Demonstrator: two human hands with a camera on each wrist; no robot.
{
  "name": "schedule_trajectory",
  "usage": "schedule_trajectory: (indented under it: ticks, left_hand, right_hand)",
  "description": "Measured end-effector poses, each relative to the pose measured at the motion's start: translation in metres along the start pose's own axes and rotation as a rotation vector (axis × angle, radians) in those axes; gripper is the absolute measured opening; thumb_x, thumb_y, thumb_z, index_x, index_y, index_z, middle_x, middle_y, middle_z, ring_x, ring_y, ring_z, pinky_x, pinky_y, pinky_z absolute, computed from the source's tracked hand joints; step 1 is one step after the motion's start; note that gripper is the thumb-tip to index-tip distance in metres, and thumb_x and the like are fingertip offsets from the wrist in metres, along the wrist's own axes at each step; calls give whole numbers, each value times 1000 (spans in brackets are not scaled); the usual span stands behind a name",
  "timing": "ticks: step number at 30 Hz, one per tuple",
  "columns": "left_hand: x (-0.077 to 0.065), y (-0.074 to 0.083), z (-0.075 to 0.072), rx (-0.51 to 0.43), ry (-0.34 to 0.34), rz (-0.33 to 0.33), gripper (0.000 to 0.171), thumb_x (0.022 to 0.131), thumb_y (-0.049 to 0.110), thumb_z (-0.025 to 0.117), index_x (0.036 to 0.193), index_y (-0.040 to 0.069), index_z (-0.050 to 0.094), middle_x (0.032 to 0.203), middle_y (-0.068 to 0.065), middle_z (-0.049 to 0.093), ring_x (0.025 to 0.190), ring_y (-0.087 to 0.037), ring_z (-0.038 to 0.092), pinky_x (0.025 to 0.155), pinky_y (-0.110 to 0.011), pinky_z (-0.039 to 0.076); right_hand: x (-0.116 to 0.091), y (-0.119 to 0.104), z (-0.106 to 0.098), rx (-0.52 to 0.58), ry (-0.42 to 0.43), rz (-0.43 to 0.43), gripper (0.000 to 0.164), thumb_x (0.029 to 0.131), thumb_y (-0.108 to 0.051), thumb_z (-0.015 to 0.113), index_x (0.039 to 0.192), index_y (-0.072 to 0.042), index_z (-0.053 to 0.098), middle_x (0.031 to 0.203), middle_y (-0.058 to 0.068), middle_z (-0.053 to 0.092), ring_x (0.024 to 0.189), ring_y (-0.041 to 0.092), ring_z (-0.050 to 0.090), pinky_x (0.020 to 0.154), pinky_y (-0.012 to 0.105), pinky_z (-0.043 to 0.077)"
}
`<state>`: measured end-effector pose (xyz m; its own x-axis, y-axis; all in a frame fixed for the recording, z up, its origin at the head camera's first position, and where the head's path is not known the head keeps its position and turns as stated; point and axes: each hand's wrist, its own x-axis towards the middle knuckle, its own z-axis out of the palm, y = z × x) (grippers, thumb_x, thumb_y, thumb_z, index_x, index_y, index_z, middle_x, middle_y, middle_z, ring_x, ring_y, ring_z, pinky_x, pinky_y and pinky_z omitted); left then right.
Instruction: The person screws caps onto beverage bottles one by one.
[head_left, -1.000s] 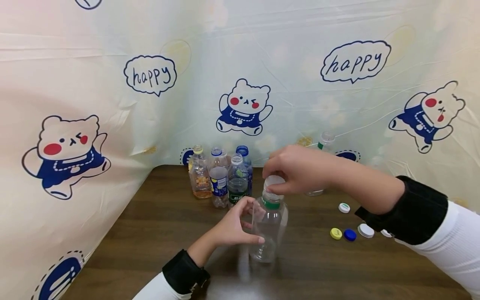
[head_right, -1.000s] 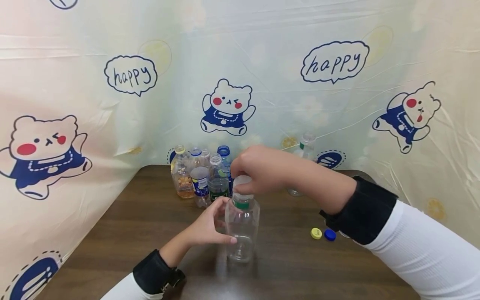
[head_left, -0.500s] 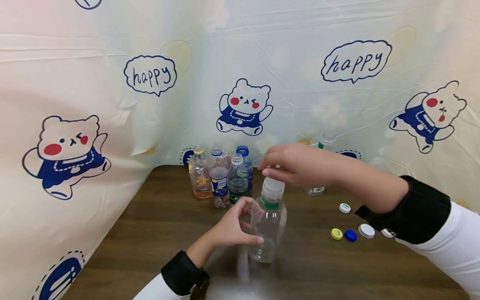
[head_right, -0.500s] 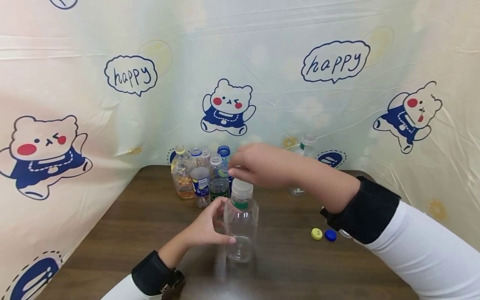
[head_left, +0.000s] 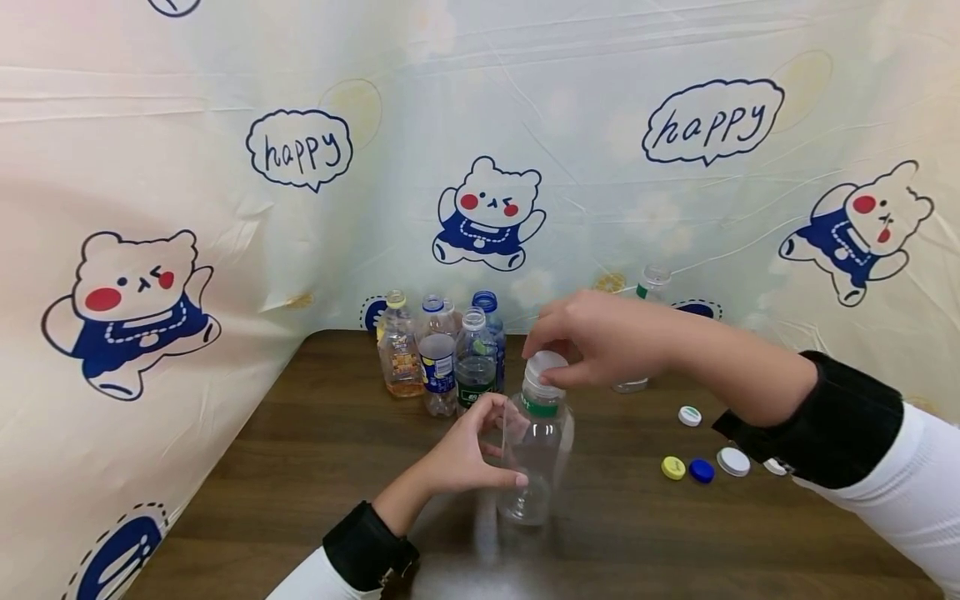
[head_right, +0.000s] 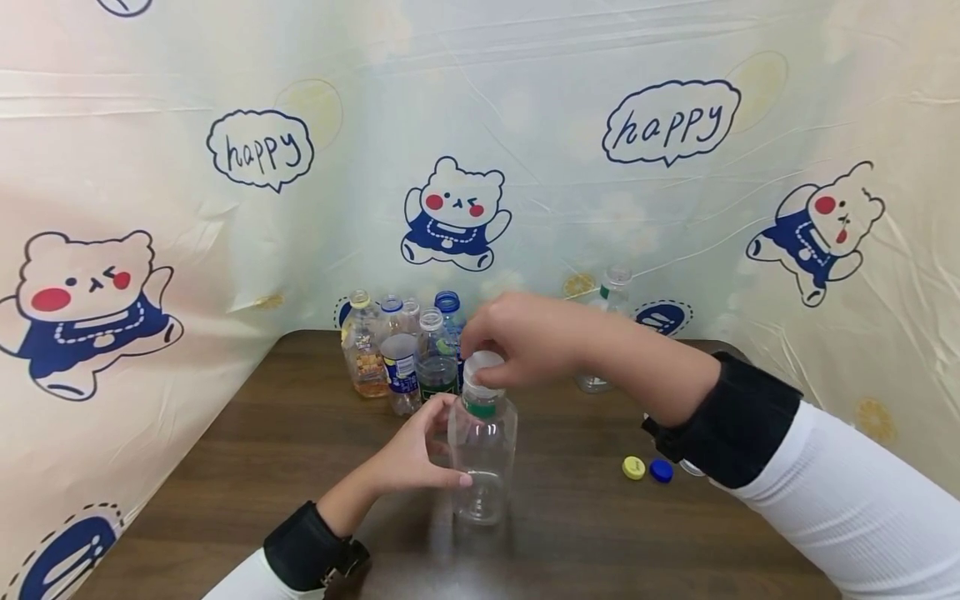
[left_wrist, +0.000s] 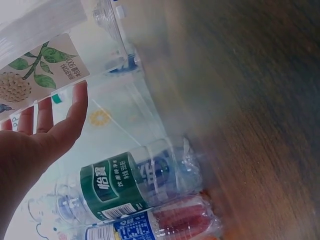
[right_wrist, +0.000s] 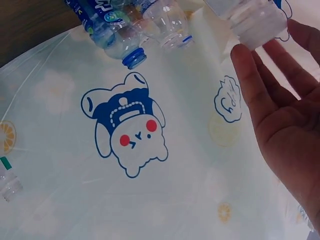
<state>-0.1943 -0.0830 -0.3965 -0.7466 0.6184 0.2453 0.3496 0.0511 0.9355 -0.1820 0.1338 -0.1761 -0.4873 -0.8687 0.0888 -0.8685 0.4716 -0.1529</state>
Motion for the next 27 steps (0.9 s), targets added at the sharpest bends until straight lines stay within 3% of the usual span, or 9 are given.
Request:
schedule_trajectory:
  ticks: [4,8,11,15,19,27]
  left_hand:
    - [0,1,1,-1,1,3,71,77,22,84,131,13,38,124,-4,57,115,-20,55,88,-45,53]
    - [0,0,2,1,-6,1,71,77,21,84,131,12,38,124,-5,56,115,-19,55,88,-44,53]
    - [-1,-2,2,-3,-11,-2,71,77,21,84,131,11,38,124,-5,56,116,-19,55,88,-44,53]
    - [0,-3,2,-17,-19,2,71,77,22,84,131,11,39,125,-6,56,116,-19,55,88,-43,53]
    - [1,-2,2,-23,-25,6,70,78,24,84,130,12,39,125,-5,56,115,-20,55,87,-43,53]
    - [4,-1,4,-5,-31,12,67,78,21,83,129,14,40,126,-3,58,115,-21,56,86,-44,54]
  right_hand:
    - [1,-1,4,-64,31,43,19,89,-23,73,102,-10,72,72,-7,55,62,7,47,56,24,46]
    - [2,-2,4,-92,5,113,30,91,-32,70,109,-7,69,68,-6,53,58,8,47,55,26,46]
    - [-1,-3,-1,-68,-7,123,33,89,-33,72,112,-9,68,82,-5,60,67,9,53,62,26,50]
    - [-8,-2,-9,13,-26,50,33,85,-19,78,116,-14,68,117,1,62,96,15,61,79,30,55]
    - [-9,0,-11,87,-83,-14,40,80,-5,78,118,-15,69,128,4,58,112,20,58,86,32,54]
    - [-5,2,-5,43,-95,-12,34,78,1,77,109,-14,73,101,-3,67,81,10,58,70,23,54]
